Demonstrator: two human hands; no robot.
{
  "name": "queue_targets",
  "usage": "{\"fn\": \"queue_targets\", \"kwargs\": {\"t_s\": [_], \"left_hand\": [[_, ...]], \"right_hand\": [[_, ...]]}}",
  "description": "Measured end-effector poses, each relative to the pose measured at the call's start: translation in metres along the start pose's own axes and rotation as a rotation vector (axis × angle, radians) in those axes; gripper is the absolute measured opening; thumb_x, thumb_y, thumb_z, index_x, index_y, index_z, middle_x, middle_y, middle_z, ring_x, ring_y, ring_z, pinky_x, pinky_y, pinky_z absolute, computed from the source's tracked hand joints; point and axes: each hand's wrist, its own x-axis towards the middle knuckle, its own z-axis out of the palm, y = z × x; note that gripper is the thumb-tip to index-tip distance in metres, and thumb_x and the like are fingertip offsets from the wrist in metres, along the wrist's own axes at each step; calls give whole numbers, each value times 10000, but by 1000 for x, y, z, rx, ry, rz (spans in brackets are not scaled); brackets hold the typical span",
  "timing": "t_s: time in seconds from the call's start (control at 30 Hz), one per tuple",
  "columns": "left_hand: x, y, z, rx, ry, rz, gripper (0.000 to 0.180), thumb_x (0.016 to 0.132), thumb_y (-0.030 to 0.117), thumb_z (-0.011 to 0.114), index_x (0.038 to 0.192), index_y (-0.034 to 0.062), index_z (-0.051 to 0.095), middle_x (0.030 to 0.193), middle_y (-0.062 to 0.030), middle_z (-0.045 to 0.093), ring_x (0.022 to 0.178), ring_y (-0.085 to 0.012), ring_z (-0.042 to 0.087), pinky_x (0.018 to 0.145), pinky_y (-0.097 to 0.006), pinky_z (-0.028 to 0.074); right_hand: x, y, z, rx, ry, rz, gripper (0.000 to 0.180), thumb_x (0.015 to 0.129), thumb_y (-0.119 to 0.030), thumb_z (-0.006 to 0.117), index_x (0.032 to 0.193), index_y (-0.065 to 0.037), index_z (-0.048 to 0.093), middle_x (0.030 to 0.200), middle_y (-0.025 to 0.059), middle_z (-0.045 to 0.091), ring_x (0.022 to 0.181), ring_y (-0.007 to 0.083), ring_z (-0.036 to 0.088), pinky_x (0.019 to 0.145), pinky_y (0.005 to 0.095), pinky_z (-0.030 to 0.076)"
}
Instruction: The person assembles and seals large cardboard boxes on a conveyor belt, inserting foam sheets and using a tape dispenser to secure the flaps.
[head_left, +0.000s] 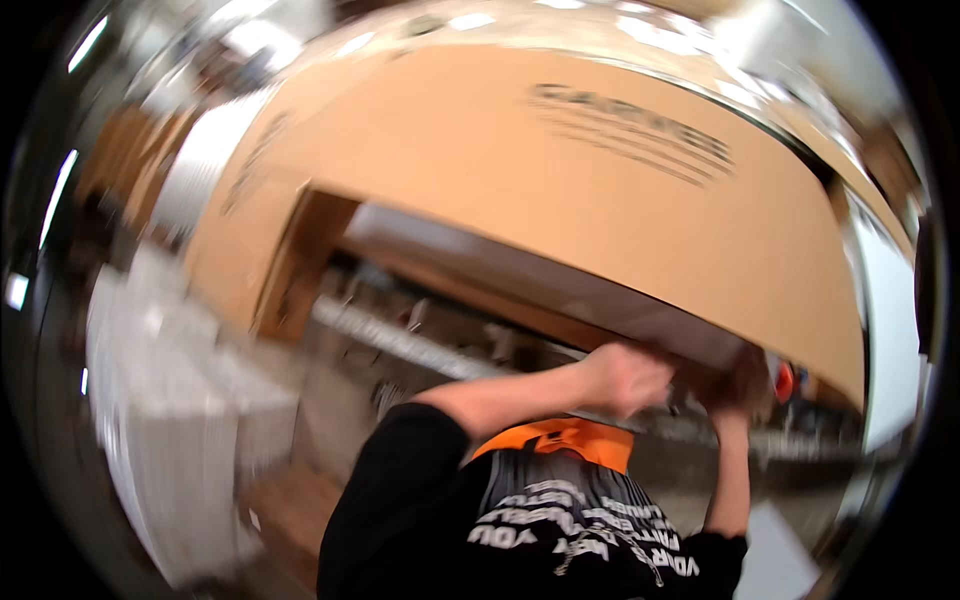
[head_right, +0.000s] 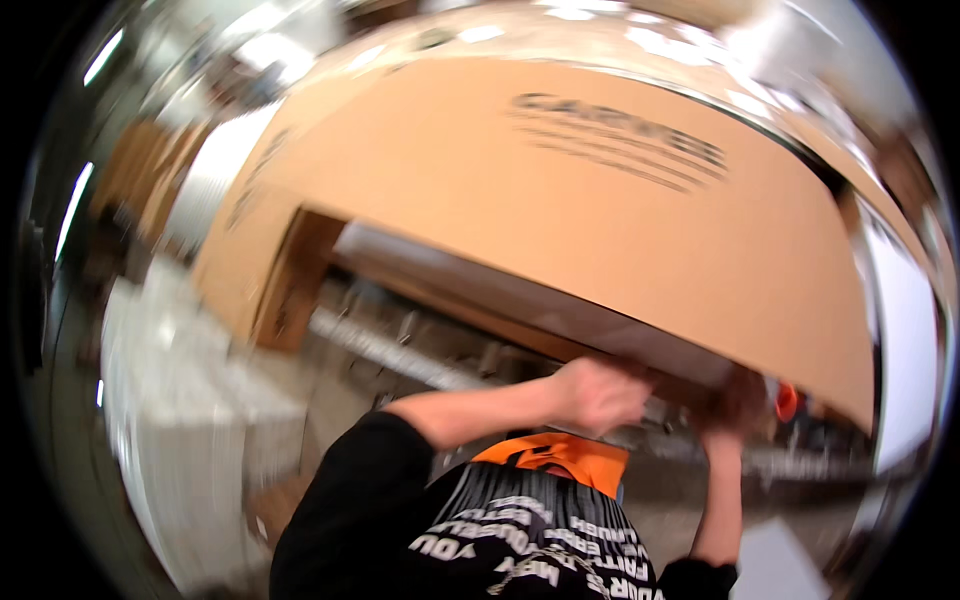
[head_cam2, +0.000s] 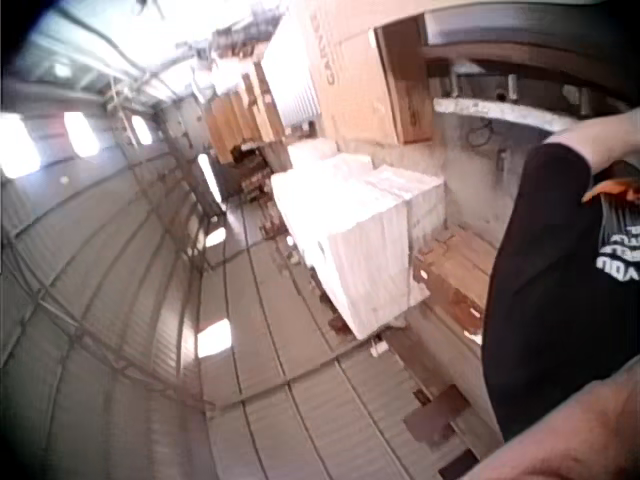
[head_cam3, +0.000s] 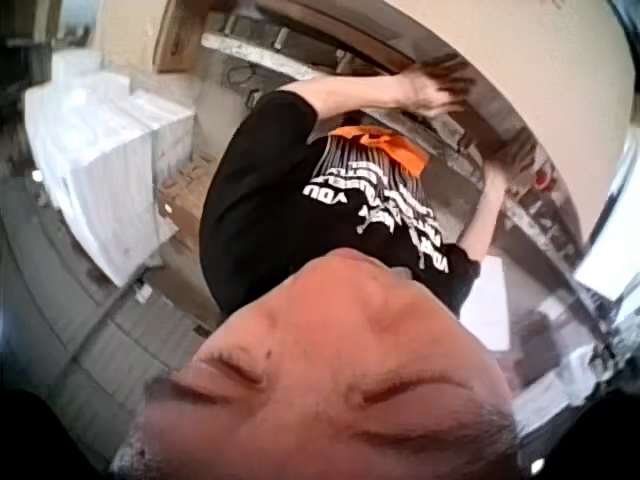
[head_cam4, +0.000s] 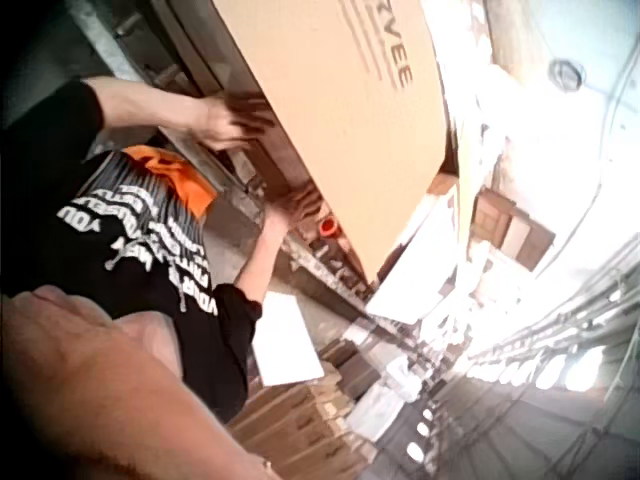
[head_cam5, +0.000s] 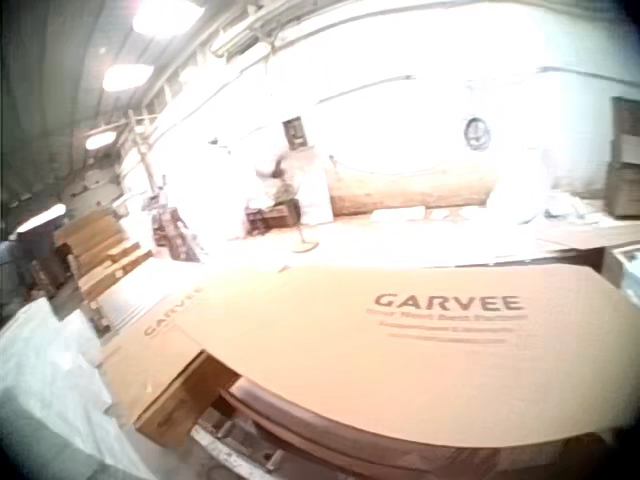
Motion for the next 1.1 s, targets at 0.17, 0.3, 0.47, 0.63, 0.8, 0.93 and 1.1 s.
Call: {"fn": "queue_targets", "kwargs": {"t_s": [0.17,0.3,0.47,0.63,0.8,0.93,1.1], "left_hand": [[130,31,-156,193,-66,85,746,700,473,691,1187,-38,454,1224,-221,472,1142,-382,447,1007,-469,340],[135,-9,-119,520,-982,-206,1312,565,686,770,1465,-85,207,1503,-348,208,1390,-538,181,1166,-551,134],[19,-36,-58,644,-1007,-8,1041,683,335,798,1475,-44,240,1510,-331,224,1309,-594,303,1073,-641,281],[18,-48,-54,575,-845,10,968,661,381,783,1431,-27,363,1475,-321,321,1202,-619,424,967,-675,380],[17,-49,-61,557,-867,-5,846,711,305,725,1418,-21,394,1469,-326,328,1184,-638,426,963,-677,384],[19,-48,-54,591,-882,-19,744,750,202,645,1415,-20,398,1471,-332,319,1192,-650,410,975,-682,371],[16,-39,-53,515,-808,-36,661,783,140,577,1403,-24,416,1480,-309,325,1232,-614,403,1010,-675,344]], "right_hand": [[9,-17,-10,-90,185,-18,1058,585,-410,819,1440,-17,336,1449,226,369,1364,411,328,1132,562,224],[5,-37,-45,47,71,-62,1089,533,-400,856,1429,-27,363,1475,204,363,1397,385,296,1155,525,208],[6,-46,-38,260,-66,82,270,566,-135,735,811,-25,710,1052,209,650,1164,346,542,977,485,427],[-20,-45,-35,195,274,273,881,562,-331,862,1299,6,516,1402,235,398,1351,471,286,1061,570,349],[-54,-61,-7,199,528,39,845,608,-236,831,1332,25,482,1433,217,400,1351,486,316,1080,578,337],[-39,-75,-27,249,534,-53,632,677,-259,762,1201,50,593,1257,230,572,1226,449,497,1030,529,418],[-31,-72,-36,90,382,-178,549,726,-228,692,1131,126,585,1141,284,611,1107,440,579,971,500,474]]}}
